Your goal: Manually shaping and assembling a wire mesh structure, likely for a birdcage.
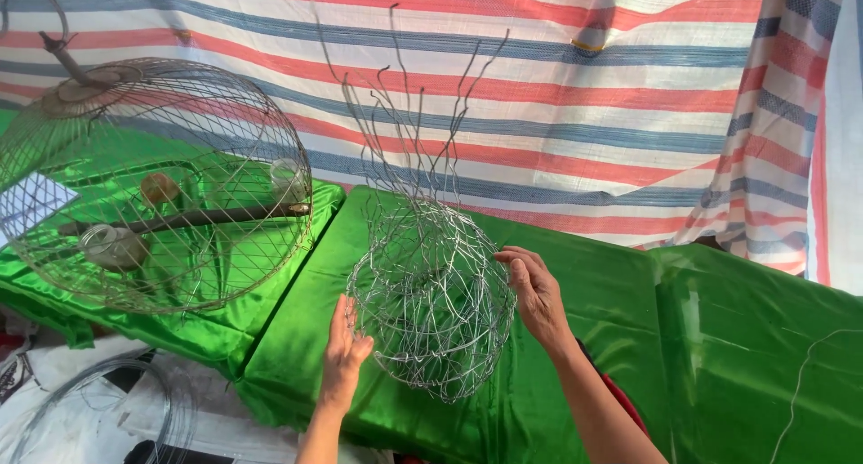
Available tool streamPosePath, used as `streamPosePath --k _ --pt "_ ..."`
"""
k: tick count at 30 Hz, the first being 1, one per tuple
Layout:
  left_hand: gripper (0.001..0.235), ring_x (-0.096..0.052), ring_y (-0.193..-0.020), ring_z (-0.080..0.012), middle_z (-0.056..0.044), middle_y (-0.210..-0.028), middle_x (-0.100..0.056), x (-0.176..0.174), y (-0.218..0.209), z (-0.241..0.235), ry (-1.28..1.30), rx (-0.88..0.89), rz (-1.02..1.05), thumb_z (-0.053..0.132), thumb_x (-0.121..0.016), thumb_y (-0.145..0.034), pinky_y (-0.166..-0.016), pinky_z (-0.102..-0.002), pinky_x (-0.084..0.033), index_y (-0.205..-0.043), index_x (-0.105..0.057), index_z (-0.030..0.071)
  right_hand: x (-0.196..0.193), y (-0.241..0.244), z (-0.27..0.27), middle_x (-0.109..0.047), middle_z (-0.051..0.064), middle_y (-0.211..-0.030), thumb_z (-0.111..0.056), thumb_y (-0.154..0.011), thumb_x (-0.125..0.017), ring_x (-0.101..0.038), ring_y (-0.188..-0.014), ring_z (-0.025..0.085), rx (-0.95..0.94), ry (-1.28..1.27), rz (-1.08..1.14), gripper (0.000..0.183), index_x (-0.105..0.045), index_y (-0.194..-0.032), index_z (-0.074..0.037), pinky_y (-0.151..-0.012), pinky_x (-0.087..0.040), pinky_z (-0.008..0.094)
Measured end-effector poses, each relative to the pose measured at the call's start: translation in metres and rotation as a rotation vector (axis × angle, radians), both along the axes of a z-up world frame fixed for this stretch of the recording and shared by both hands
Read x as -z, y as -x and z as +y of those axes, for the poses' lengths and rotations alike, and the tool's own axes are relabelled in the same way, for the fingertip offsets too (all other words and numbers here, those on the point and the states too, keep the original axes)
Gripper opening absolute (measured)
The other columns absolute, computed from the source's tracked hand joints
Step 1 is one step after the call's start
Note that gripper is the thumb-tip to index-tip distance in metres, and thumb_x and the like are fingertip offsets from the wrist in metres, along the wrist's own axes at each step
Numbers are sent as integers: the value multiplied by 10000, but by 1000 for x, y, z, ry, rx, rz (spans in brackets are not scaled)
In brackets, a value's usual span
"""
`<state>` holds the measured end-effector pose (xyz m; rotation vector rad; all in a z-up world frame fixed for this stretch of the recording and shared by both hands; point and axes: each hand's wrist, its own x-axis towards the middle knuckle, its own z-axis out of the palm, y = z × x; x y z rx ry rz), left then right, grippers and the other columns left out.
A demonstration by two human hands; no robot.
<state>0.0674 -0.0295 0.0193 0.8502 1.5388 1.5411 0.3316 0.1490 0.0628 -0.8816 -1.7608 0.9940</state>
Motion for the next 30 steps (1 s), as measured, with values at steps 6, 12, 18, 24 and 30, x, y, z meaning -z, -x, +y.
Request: streamPosePath --k 6,12,18,24,30 --pt "1156 -86 -1606 -288 -92 -1753 -67 8 3 -1 -30 10 -23 517 -669 -681 -1240 -565 -218 -1646 -110 213 -8 6 0 -665 107 -1318 -472 -1045 -399 -643 -1125 203 28 -19 -25 522 -751 -1173 -109 -801 -537 330" --pt "1118 -65 -1608 -311 -117 -1746 -74 18 4 -5 -106 34 -24 498 -677 -729 -1238 -608 -160 -1640 -109 185 -11 7 -10 -673 112 -1296 -464 -1062 -389 -598 -1287 247 48 -90 -33 520 -740 -1176 -97 -967 -513 404" --pt "1216 -38 -1604 -285 -128 -1743 -19 14 3 -7 -84 65 1 622 -672 -683 -1268 -553 -138 -1637 -69 170 -13 7 -29 -680 105 -1286 -482 -1060 -394 -592 -1292 233 101 -88 -20 528 -750 -1156 -104 -1003 -498 392" --pt "1302 -93 -1612 -273 -88 -1752 -58 20 15 -5 -37 122 35 749 -667 -588 -1253 -603 -158 -1628 -80 229 -23 23 -66 -692 132 -1248 -492 -1050 -437 -597 -1304 240 265 -158 50 503 -750 -1131 -105 -1058 -469 411" --pt "1240 -154 -1589 -384 -163 -1735 -83 30 26 0 -112 137 104 747 -672 -658 -1209 -654 -209 -1622 -117 199 -27 49 -97 -617 136 -1414 -404 -1035 -462 -541 -1342 273 401 -277 -127 396 -701 -1217 -145 -937 -541 440"
